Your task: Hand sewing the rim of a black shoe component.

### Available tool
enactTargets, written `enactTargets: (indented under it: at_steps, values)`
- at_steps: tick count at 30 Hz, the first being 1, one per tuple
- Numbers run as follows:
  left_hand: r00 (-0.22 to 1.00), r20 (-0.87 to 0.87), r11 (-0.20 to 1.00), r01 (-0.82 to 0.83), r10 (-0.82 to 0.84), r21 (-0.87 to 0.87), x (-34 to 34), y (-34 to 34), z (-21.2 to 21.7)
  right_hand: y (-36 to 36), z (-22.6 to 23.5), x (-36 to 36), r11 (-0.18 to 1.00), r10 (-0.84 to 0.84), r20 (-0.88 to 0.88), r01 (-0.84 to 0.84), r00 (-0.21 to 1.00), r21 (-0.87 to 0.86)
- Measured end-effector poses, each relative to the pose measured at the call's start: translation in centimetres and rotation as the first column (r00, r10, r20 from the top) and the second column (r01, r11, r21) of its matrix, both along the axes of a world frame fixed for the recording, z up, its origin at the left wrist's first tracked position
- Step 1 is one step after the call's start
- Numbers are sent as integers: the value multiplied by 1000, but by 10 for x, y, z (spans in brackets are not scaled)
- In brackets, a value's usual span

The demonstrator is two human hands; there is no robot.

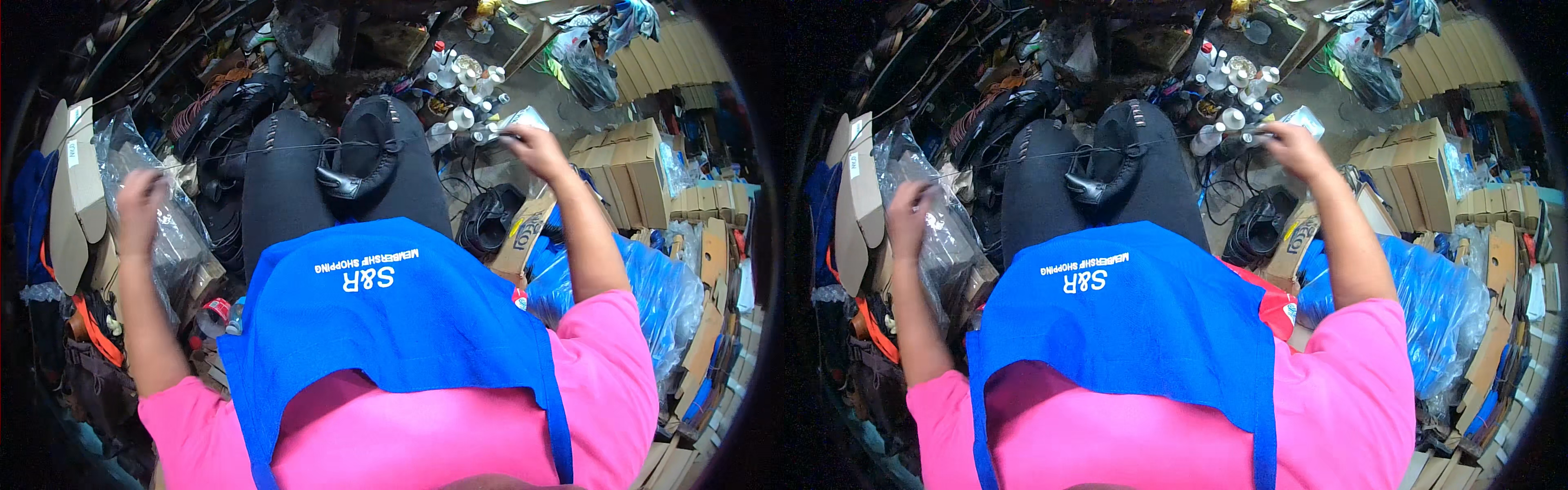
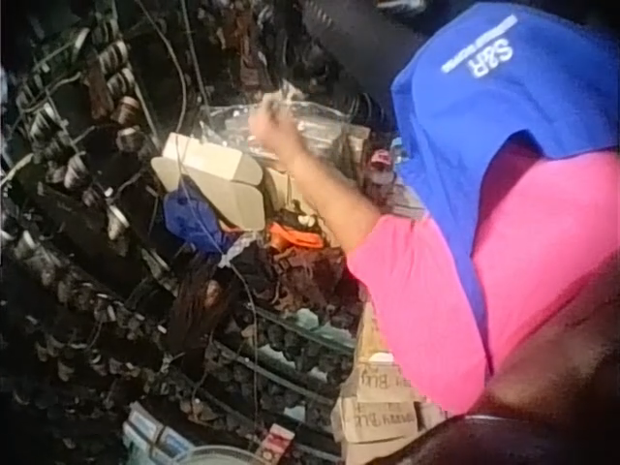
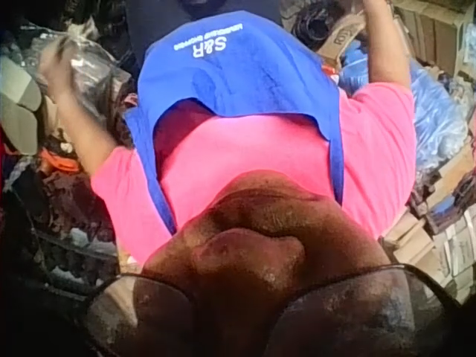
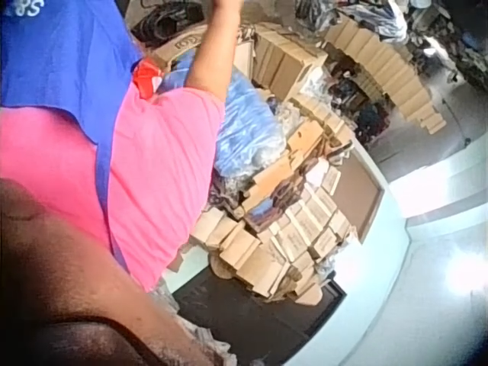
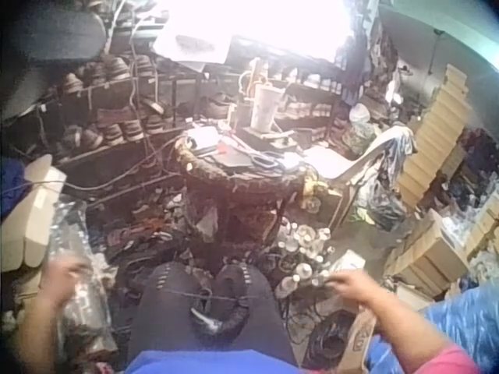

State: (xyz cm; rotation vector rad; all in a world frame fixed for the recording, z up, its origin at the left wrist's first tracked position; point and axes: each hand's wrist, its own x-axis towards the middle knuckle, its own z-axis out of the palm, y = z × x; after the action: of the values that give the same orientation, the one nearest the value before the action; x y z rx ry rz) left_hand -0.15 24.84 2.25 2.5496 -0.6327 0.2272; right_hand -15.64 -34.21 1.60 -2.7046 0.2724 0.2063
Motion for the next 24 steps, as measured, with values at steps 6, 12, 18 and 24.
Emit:
enactTargets:
  at_steps: [6, 12, 18, 24]
  values:
    - [843, 214, 762, -538, 494, 359, 7, 181, 18, -135, 9, -78, 863, -412, 62, 411, 909, -293]
    - [996, -16, 996, 91, -91, -1, -16, -86, 9, -27, -18, -23, 983, 181, -212, -175, 960, 46]
    - [800, -297, 846, 441, -522, -300, -22, -231, 0, 127, 30, 65, 851, 237, 115, -263, 965, 453]
    - [629, -513, 812, 441, -584, -383, -2, -250, -13, 128, 20, 85, 829, 439, 192, -478, 878, 291]
